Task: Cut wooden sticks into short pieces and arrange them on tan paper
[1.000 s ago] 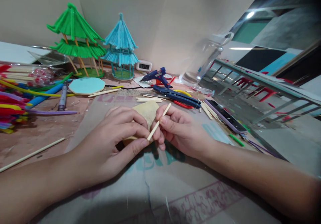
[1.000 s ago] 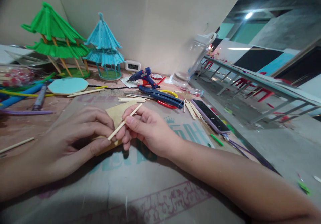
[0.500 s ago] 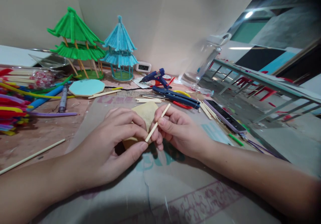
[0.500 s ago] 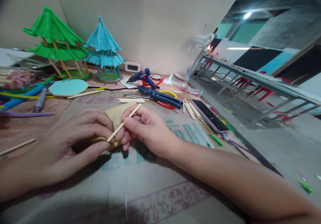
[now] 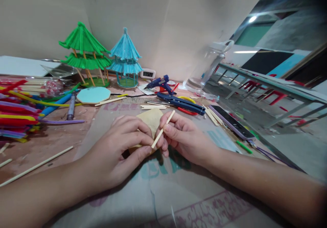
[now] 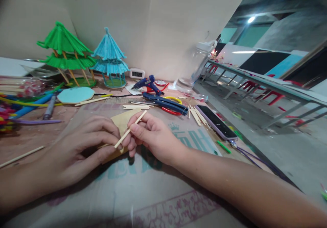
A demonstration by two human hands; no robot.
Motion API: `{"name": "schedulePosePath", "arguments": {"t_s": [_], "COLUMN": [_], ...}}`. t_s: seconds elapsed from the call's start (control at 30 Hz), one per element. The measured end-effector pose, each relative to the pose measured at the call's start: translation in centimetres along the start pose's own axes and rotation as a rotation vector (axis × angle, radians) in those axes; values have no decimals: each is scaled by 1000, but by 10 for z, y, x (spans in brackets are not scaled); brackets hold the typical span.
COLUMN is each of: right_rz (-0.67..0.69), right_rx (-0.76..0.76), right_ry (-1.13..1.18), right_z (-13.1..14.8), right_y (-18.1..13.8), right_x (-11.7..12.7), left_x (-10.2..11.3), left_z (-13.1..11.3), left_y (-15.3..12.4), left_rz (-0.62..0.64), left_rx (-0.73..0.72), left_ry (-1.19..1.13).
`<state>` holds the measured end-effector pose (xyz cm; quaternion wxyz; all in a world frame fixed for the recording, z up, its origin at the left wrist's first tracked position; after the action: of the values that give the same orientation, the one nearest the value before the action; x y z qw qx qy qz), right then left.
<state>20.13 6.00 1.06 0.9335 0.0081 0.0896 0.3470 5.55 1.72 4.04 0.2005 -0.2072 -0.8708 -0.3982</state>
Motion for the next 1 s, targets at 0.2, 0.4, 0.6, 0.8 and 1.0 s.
{"name": "schedulePosePath", "arguments": {"t_s": [0.2,0.4,0.6,0.8,1.0], "right_rz": [14,12,16,23,9], "right_rx": [21,3,-7,-12,-52], "right_ry": [15,21,42,50,32], "right_z": [-2,-2,-3,-4,-7], "right_y": [1,1,3,3,5], "right_x": [0,1,2,1,2], "left_x": [0,1,2,1,2], "left_z": [2,2,1,-1,0], "left_y": [-2,-1,0,1,1], "left_rz": [-35,-23,-13,4,-3], "left_rx": [15,12,18,-4,1], "left_ry": [-30,-16,-1,-2,7]}}
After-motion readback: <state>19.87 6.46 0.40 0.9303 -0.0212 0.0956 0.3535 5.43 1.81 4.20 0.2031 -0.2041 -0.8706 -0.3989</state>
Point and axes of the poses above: each hand's wrist, its own y-axis towards the middle knuckle, its own x-axis out of the back of the hand, z = x × y, the point moved 6 cm from there along y, towards the middle knuckle, and after that the axes turned 11 degrees about -y, right-handed, at the moved point
